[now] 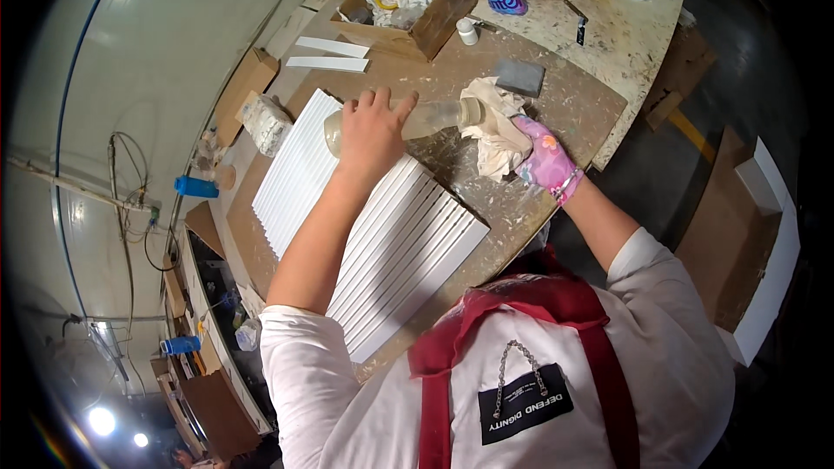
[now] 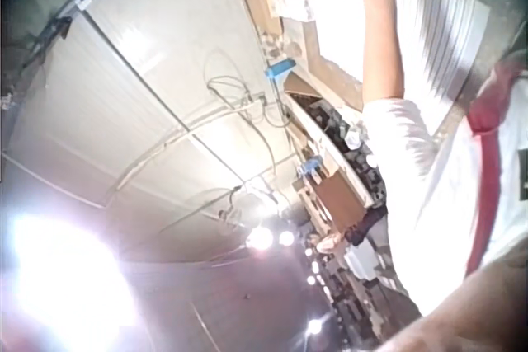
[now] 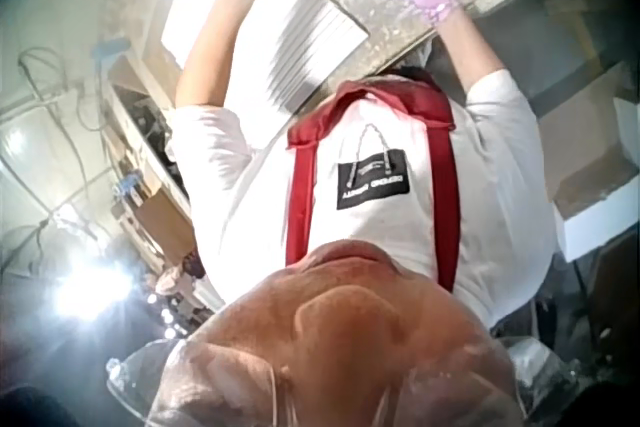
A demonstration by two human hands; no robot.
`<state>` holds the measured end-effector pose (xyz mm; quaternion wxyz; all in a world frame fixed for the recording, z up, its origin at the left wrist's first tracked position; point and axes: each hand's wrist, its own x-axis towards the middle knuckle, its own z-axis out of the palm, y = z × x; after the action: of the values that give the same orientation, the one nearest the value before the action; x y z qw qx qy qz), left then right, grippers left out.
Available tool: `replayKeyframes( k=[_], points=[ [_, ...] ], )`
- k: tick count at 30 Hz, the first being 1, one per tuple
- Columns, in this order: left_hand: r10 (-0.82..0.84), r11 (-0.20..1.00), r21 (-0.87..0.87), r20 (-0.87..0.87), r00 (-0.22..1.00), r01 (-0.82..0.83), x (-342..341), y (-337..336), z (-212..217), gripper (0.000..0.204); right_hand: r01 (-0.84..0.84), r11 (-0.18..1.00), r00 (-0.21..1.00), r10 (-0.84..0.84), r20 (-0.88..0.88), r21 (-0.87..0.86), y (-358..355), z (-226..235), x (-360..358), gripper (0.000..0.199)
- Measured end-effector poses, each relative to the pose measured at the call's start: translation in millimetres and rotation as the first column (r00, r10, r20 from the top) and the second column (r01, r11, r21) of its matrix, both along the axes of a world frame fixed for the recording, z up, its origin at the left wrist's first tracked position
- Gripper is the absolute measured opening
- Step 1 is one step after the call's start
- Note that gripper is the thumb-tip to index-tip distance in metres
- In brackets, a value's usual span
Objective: The person cleans a stack of white wooden slats by hand using a cloth and a liquid solution. The person wipes the surface of the slats, sprays a solution onto the cloth, and continues to wipe the wood pieces.
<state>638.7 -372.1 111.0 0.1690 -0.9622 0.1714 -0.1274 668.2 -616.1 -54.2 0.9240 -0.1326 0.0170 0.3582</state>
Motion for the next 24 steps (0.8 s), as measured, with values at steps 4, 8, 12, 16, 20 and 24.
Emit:
replayKeyframes(
  k=[4,8,12,16,20,24],
  points=[
    [-0.055,0.998,-0.005,-0.032,0.998,0.055,1,-13,1,0.056,0.040,0.999,0.998,-0.040,0.039,0.014,-4,-14,5,0.034],
    [-0.084,0.996,0.012,-0.048,0.995,0.084,6,-11,-9,0.056,0.108,0.994,0.994,-0.107,0.033,-0.030,-6,-24,7,0.035],
    [-0.059,0.998,0.012,-0.063,0.996,0.060,18,2,-18,0.057,0.051,0.997,0.992,-0.056,-0.116,-0.051,-12,-21,11,0.038],
    [-0.131,0.991,-0.038,-0.082,0.988,0.128,43,5,-48,0.057,0.051,0.997,0.979,-0.038,-0.201,0.058,-4,-22,22,0.040],
    [-0.032,0.914,-0.402,-0.190,0.981,-0.049,71,25,-59,0.061,0.169,0.959,0.975,-0.196,-0.101,-0.228,14,43,47,0.043],
    [-0.010,0.717,-0.685,-0.197,0.980,-0.130,126,23,-71,0.070,0.264,0.958,0.964,-0.257,0.072,-0.110,20,49,97,0.036]
  ],
)
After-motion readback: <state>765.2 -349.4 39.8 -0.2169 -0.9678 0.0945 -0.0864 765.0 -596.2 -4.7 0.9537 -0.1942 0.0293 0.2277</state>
